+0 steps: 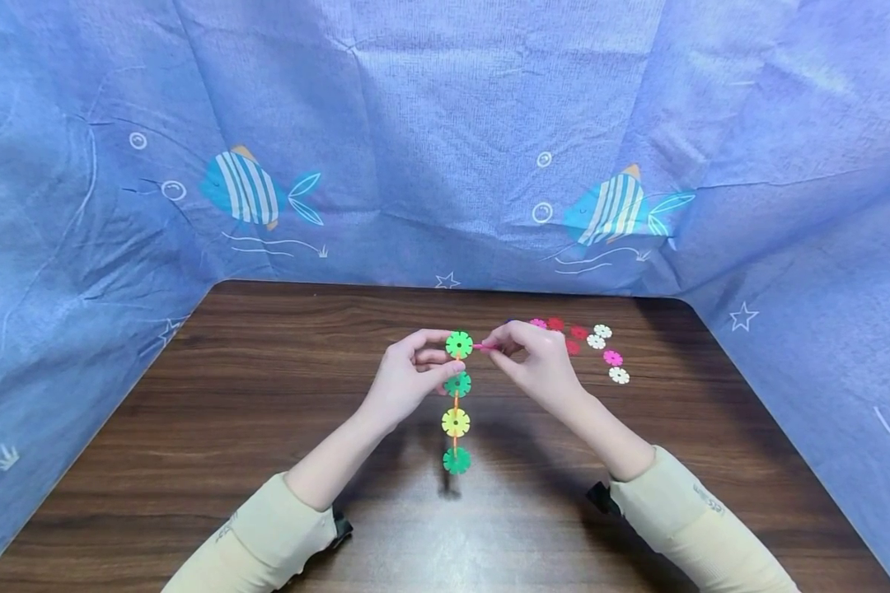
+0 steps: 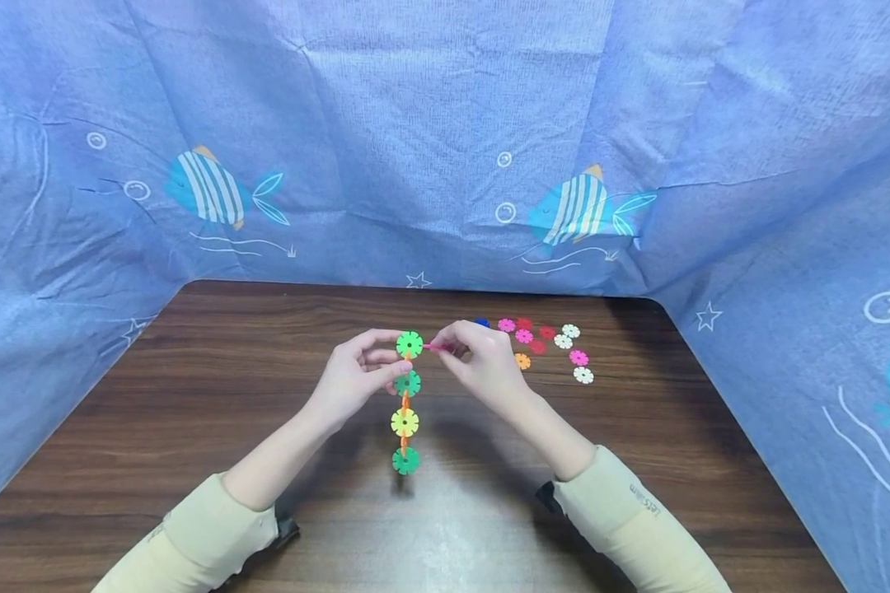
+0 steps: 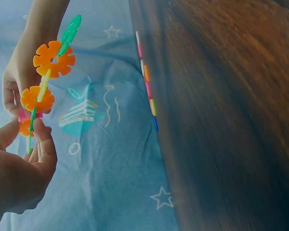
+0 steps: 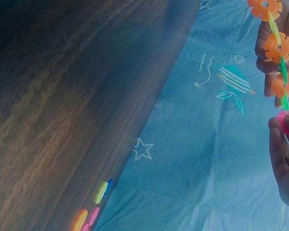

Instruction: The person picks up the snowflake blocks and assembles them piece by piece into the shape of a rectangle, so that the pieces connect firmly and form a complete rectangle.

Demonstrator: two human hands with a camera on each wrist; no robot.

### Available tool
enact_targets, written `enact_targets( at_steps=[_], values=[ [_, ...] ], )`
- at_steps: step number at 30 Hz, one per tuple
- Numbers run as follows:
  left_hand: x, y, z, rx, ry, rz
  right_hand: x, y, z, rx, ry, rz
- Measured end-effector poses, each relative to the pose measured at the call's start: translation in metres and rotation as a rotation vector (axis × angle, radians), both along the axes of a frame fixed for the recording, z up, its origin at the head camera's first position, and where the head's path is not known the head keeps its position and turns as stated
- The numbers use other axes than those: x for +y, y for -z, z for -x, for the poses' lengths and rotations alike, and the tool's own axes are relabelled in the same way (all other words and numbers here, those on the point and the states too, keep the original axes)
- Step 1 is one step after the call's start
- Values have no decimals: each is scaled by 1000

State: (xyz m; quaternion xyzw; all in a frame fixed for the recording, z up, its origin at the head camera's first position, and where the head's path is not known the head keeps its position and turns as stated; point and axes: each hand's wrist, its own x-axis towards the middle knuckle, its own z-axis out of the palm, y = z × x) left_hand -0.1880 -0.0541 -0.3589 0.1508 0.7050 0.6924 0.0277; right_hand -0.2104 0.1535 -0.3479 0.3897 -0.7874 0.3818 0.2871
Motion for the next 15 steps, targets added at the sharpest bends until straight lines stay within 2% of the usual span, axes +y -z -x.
enact_targets(
  at_steps=[10, 15],
  values=[
    [0, 0, 1, 6, -11, 13, 0, 0, -1, 58, 25, -5],
    [2, 0, -1, 4, -4, 1, 0, 2, -1, 66, 2, -11]
  ],
)
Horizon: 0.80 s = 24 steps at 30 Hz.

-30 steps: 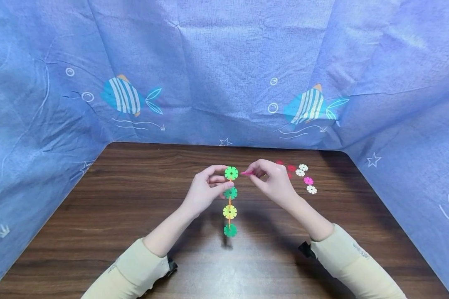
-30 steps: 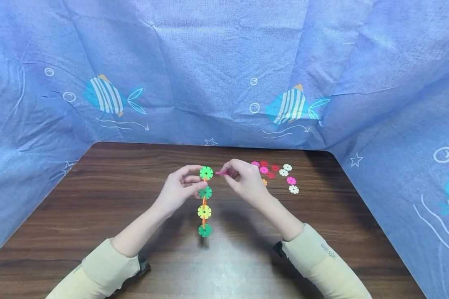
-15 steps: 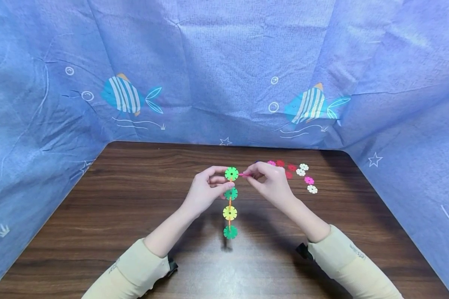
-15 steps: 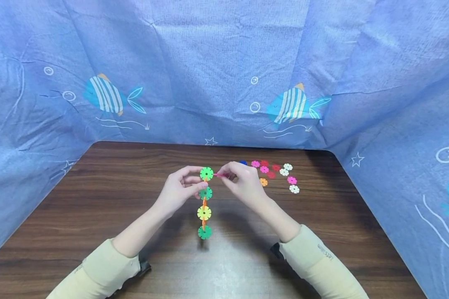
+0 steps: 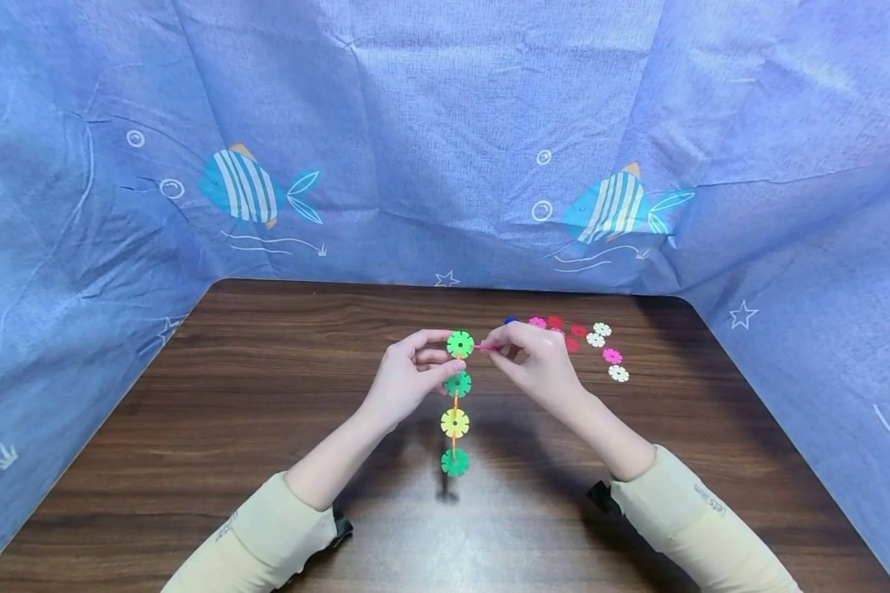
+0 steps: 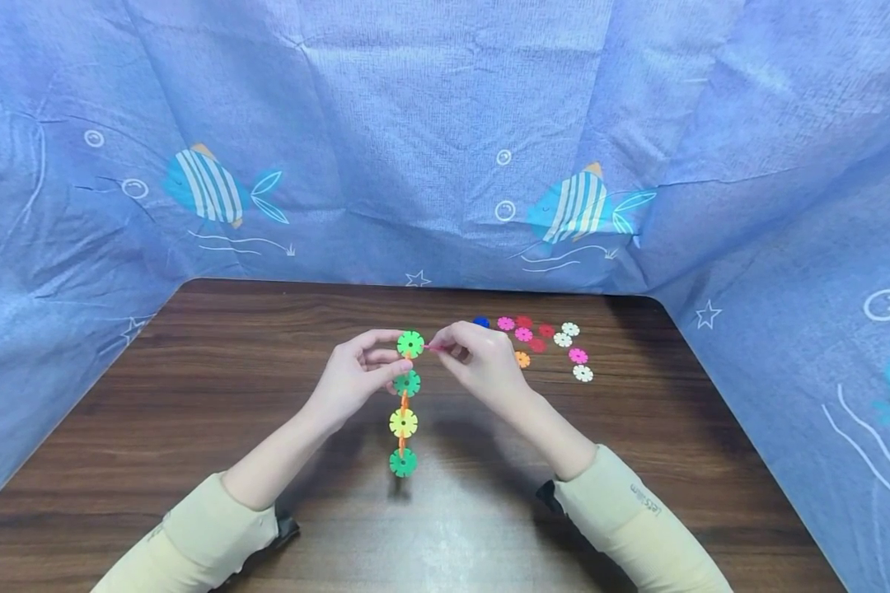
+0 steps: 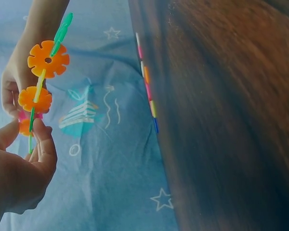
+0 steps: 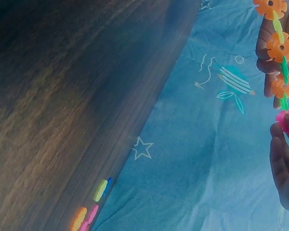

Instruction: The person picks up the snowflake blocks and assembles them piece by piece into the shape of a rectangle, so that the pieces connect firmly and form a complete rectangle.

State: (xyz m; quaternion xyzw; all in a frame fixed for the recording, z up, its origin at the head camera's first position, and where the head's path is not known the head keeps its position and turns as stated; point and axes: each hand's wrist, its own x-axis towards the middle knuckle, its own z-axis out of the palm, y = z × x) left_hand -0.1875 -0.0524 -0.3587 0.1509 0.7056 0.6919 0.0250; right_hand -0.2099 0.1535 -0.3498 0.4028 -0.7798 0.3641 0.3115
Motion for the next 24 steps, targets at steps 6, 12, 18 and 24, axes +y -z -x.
enact_targets(
  at_steps=[6, 12, 18, 24],
  values=[
    [0, 2, 0, 28, 11, 1, -1, 2, 1, -14, -7, 10],
    [-2, 2, 1, 86, -53, -1, -1, 4, 1, -6, -20, 15],
    [-1, 1, 3, 83, -112, -59, -1, 4, 0, 21, -75, 1],
    [1, 1, 2, 94, -136, -85, -2, 3, -1, 50, -63, -10]
  ],
)
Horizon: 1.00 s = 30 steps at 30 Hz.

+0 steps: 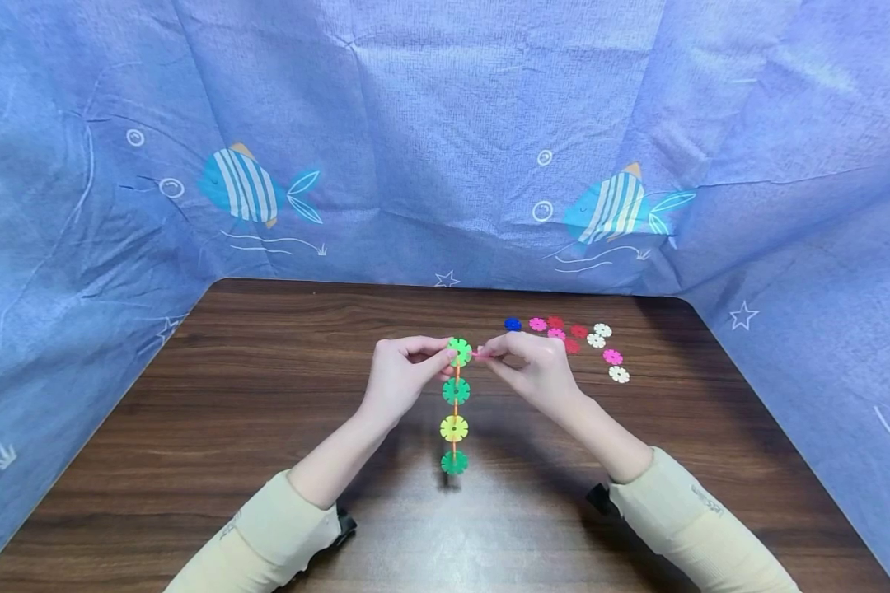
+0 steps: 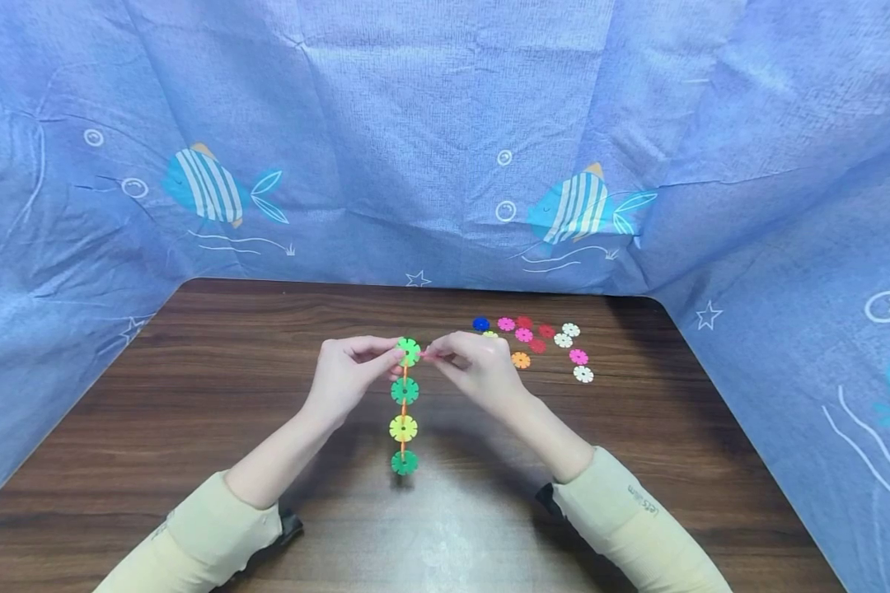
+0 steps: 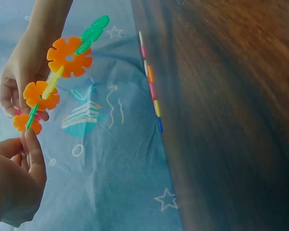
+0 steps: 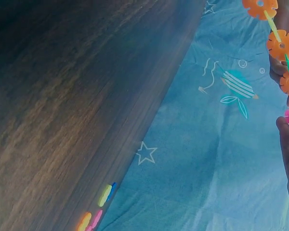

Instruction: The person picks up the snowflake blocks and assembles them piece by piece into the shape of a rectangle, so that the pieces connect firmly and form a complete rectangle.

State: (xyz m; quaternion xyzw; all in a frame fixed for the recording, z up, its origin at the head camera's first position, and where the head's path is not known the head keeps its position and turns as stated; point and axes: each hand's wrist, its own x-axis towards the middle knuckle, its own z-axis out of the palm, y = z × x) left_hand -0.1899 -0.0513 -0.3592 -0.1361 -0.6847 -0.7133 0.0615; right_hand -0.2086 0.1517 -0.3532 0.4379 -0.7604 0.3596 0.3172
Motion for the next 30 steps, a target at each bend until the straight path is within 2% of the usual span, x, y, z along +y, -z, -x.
enact_targets(
  at_steps=[9, 14, 20, 25, 30],
  values=[
    [-2, 3, -2, 12, 12, 47, -2, 4, -3, 9, -34, 2],
    [-4, 6, 0, 6, 44, 77, -2, 4, -2, -12, -50, -1],
    [-4, 7, 1, 6, 102, 58, 2, 5, 3, -100, -39, -18],
    [-5, 6, 3, 30, 93, 65, 9, 6, 7, -130, -50, -15],
    [-9, 4, 6, 28, 78, 83, 27, 7, 16, -100, 14, -106]
  ],
)
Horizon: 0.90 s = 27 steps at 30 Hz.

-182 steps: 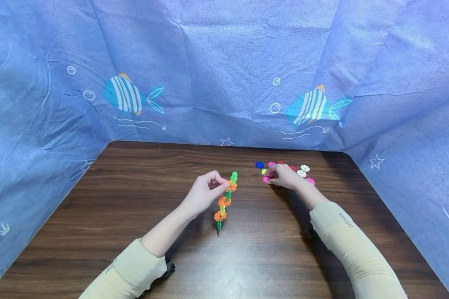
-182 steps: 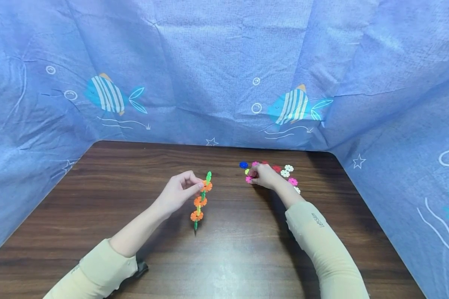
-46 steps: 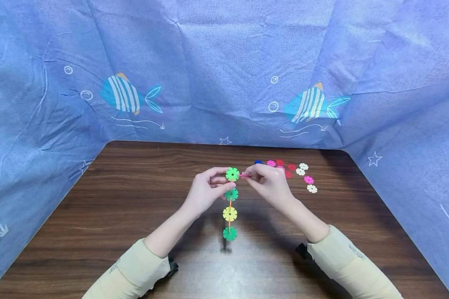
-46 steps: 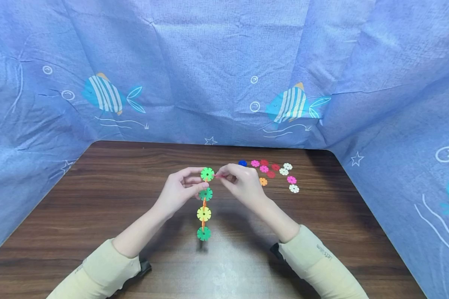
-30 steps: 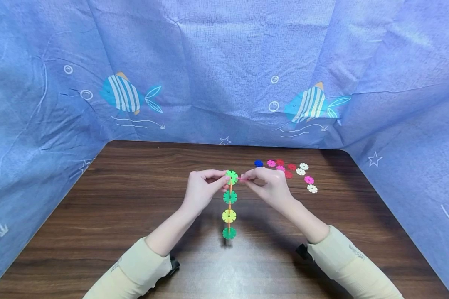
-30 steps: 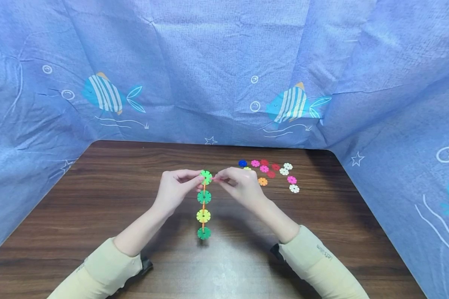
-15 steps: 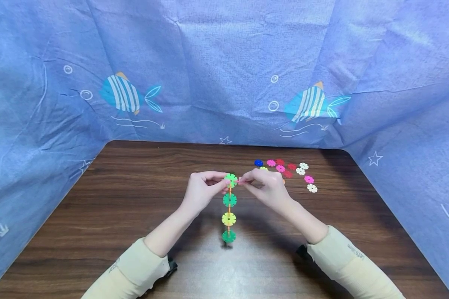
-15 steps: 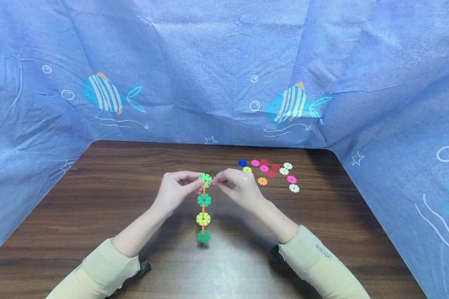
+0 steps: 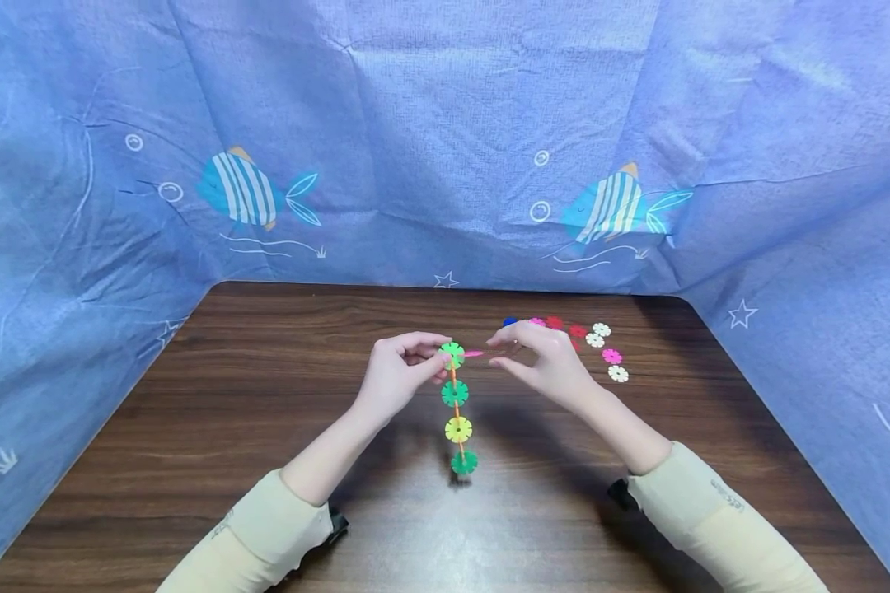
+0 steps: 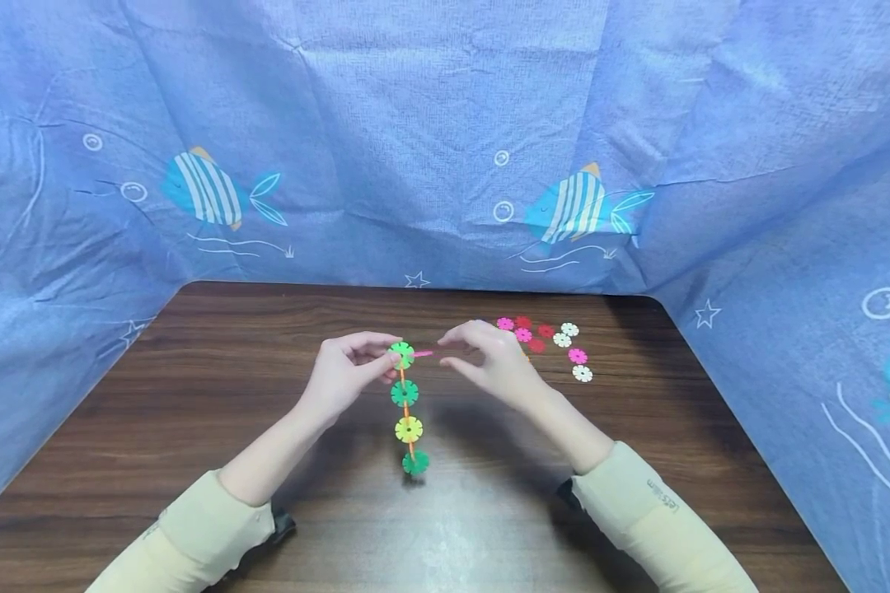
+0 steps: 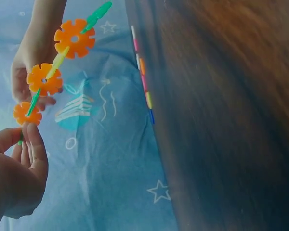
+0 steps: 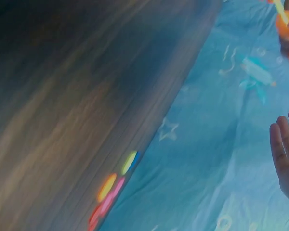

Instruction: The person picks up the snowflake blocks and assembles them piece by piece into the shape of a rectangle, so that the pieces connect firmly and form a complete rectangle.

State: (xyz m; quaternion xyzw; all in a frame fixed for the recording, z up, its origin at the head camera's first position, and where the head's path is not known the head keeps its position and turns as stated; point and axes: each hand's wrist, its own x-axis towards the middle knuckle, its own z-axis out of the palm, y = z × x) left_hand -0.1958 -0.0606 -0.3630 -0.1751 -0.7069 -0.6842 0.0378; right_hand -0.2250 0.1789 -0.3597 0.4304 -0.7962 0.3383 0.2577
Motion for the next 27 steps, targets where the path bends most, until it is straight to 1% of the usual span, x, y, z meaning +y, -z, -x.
enact_targets(
  at_steps=[4, 6, 11, 13, 14, 15, 20, 21, 24, 27],
  values=[
    [-3, -1, 2, -4, -25, 29, 19, 2, 11, -4, 54, -95],
    [-4, -2, 1, 0, -41, 50, 30, 4, 17, -23, 85, -128],
    [-9, -3, 1, 43, -104, 139, 58, 9, 31, -90, 156, -198],
    [-10, -3, 2, 50, -118, 165, 70, 13, 37, -108, 174, -233],
    [-11, -4, 2, 46, -119, 168, 75, 16, 40, -117, 181, -251],
    [-11, -4, 2, 33, -104, 152, 81, 19, 43, -129, 186, -268],
    [-10, -5, 3, -29, -38, 69, 101, 34, 54, -250, 193, -322],
    [-10, -5, 3, -33, -33, 64, 104, 36, 56, -268, 197, -336],
    [-11, -4, 4, -27, -52, 92, 108, 44, 62, -294, 204, -390],
    [-11, -4, 3, -15, -63, 110, 112, 50, 66, -317, 176, -440]
  ],
)
